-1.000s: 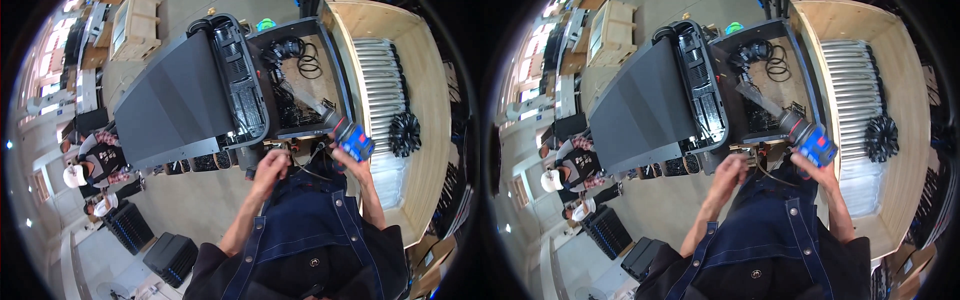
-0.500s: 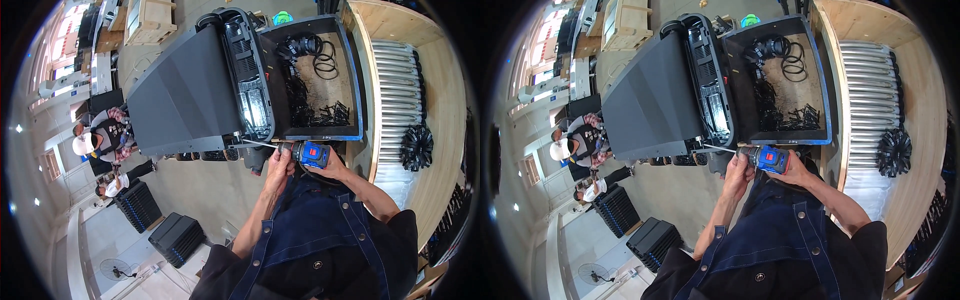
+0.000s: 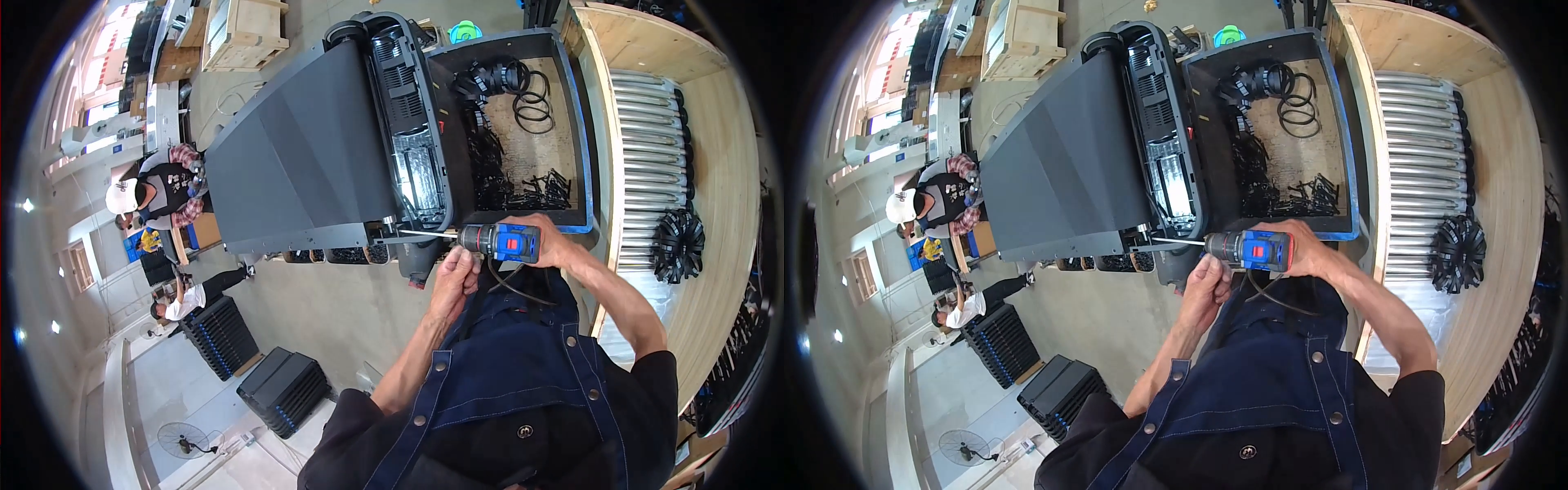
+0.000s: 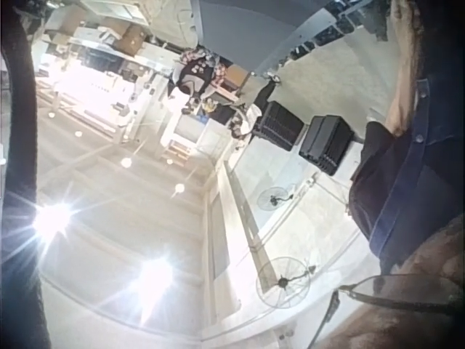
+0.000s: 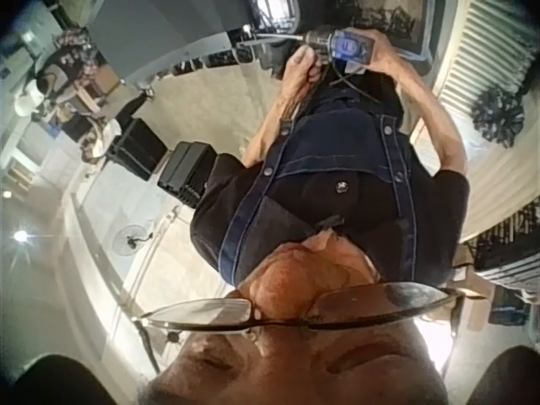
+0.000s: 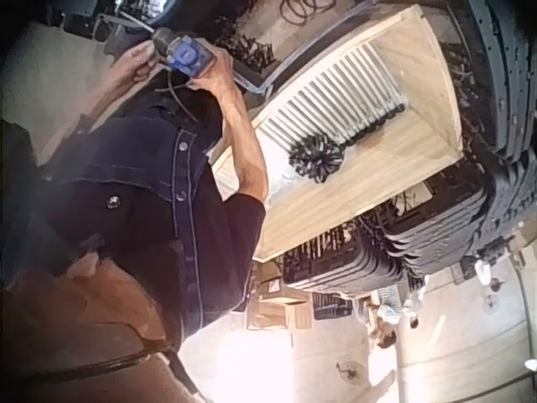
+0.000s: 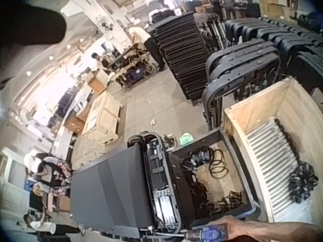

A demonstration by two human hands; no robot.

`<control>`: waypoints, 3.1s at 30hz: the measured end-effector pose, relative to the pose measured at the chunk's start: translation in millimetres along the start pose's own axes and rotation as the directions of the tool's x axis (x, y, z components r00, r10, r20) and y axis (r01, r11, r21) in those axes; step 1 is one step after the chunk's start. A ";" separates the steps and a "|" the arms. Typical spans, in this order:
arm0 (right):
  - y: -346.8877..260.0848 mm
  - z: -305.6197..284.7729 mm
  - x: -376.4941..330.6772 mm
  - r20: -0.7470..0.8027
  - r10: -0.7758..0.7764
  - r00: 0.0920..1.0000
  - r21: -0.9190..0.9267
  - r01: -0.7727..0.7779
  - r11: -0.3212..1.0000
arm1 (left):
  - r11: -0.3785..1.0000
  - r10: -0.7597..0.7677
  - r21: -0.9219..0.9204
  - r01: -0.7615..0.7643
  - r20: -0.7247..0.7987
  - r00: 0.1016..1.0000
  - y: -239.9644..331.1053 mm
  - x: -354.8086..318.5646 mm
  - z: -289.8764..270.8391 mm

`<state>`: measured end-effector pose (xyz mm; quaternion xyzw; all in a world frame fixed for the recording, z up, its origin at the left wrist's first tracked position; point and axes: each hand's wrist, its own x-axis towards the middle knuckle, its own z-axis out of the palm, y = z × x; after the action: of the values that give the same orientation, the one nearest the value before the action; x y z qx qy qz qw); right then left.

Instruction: Assembling the frame and electronic components of a treadmill using power tools.

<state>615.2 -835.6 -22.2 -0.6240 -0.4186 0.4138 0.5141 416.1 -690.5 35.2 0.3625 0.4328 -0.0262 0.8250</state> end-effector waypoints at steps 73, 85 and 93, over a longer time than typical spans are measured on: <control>-119.4 132.8 -13.3 -0.652 0.186 0.735 -0.181 -0.388 0.904 | 0.789 0.123 0.562 -0.247 0.249 0.961 81.9 -53.7 -121.9; -122.2 141.9 81.4 -0.406 0.111 0.907 -0.442 -0.301 0.845 | -0.523 0.010 0.391 -0.757 0.891 0.453 214.5 12.6 -107.9; -99.1 138.0 106.4 -0.278 0.030 0.960 -0.601 -0.198 0.774 | -0.518 -0.638 -0.099 -0.850 0.707 0.306 235.6 86.2 -78.5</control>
<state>507.7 -682.1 48.8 -0.8304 -0.4238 0.2001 0.3013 499.5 -445.1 79.1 0.8516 -0.4725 -0.2221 0.0464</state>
